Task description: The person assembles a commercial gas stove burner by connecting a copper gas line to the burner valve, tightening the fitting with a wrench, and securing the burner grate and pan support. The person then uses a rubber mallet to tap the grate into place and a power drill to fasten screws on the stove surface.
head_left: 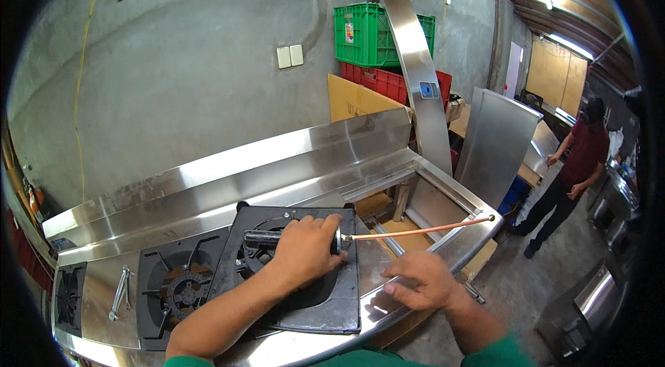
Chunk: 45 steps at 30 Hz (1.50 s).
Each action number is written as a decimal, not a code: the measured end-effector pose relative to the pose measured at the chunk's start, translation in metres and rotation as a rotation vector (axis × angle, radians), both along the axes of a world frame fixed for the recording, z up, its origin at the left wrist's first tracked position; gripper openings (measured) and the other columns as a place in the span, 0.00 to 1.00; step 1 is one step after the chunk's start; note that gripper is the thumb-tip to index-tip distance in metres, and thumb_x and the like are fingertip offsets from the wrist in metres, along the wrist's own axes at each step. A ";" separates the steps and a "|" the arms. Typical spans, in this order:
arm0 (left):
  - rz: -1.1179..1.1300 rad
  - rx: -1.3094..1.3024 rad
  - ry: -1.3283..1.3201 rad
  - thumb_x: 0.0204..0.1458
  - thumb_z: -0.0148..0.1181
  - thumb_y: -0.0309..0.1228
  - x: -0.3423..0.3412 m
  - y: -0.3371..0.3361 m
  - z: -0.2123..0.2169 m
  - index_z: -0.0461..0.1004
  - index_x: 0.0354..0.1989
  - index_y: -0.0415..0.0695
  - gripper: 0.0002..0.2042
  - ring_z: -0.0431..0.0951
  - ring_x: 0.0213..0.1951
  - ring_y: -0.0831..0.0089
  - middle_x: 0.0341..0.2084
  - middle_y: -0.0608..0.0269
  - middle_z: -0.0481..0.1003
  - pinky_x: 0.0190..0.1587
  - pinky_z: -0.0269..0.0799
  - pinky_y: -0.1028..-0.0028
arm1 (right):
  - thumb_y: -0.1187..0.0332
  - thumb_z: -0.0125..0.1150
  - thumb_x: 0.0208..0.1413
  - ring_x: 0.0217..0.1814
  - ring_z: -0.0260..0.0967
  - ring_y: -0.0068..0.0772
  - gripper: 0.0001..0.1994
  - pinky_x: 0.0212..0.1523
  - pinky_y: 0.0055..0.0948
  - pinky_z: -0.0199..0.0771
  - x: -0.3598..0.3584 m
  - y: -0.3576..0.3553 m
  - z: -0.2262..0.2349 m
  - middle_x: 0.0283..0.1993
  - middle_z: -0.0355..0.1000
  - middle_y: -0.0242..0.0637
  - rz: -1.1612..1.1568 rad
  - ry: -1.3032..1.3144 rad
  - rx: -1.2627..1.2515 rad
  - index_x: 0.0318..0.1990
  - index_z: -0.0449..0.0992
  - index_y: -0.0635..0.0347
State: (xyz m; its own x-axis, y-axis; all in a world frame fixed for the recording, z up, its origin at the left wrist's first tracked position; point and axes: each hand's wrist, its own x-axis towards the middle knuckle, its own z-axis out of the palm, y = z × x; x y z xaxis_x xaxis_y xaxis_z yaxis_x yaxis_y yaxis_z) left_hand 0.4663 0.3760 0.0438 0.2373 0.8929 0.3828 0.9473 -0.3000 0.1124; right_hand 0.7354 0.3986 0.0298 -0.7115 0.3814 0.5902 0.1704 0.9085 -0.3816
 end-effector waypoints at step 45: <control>-0.307 -0.200 -0.496 0.32 0.84 0.42 0.035 -0.211 0.158 0.70 0.63 0.39 0.45 0.79 0.47 0.71 0.45 0.60 0.80 0.53 0.74 0.69 | 0.67 0.67 0.33 0.19 0.68 0.31 0.09 0.19 0.29 0.65 0.093 -0.086 0.087 0.20 0.66 0.28 0.396 0.417 0.603 0.26 0.79 0.55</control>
State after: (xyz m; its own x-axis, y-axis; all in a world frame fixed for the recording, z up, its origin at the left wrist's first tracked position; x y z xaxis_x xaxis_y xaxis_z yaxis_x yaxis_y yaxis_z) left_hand 0.5015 0.1645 0.2021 0.3309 0.8781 0.3455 0.6415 -0.4778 0.6002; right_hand 0.8280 0.3127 0.1171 -0.4048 -0.3167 0.8578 -0.2523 0.9404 0.2281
